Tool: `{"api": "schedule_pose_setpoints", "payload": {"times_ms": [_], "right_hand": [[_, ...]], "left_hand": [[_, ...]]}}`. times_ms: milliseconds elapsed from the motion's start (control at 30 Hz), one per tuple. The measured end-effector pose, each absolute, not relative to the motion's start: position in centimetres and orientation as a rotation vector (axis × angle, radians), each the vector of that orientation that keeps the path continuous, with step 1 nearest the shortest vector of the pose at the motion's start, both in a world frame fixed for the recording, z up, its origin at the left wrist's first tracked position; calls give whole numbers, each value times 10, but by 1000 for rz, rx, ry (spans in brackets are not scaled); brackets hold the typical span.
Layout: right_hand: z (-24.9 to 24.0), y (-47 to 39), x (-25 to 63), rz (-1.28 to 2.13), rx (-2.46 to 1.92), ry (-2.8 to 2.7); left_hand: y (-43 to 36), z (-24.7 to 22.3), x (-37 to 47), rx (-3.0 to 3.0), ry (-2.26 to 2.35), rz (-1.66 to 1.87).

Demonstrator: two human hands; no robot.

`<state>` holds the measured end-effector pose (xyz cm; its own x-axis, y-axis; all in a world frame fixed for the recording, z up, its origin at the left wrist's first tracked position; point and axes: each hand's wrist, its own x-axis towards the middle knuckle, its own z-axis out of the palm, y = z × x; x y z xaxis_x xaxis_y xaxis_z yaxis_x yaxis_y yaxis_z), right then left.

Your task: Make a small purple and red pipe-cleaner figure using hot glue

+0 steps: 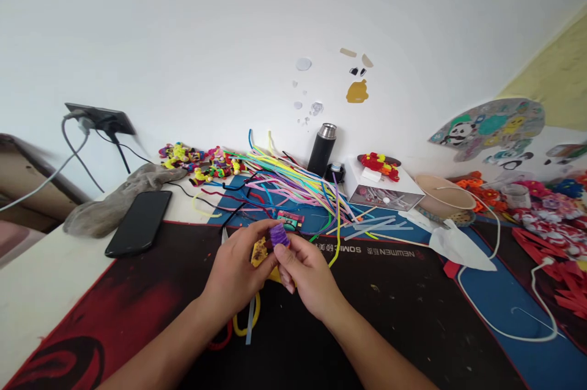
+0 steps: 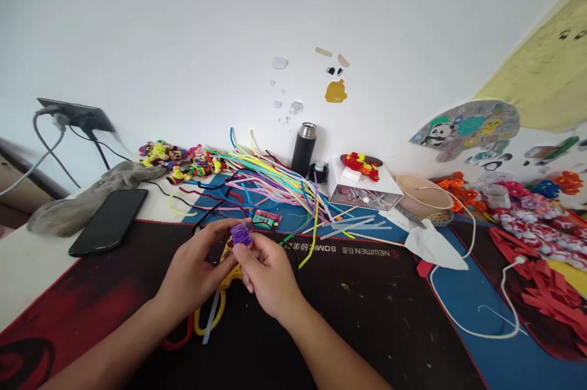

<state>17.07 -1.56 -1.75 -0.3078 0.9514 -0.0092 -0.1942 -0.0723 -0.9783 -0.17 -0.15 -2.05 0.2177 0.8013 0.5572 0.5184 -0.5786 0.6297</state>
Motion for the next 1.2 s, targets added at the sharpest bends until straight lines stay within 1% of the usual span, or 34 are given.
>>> {"api": "schedule_pose_setpoints", "payload": {"times_ms": [467,933,1200], "right_hand": [[-16,-18,171,1523,-944,-1293],[-19,-19,169,1681,-828,-1048],[-18,-16,170,1665,-833,-1044]], "left_hand": [[-1,-21,-3,2182,1240,1265],[-5,-12,-3,2066,1173,1301],[-3,-14,-3,2090,1173,1295]]}}
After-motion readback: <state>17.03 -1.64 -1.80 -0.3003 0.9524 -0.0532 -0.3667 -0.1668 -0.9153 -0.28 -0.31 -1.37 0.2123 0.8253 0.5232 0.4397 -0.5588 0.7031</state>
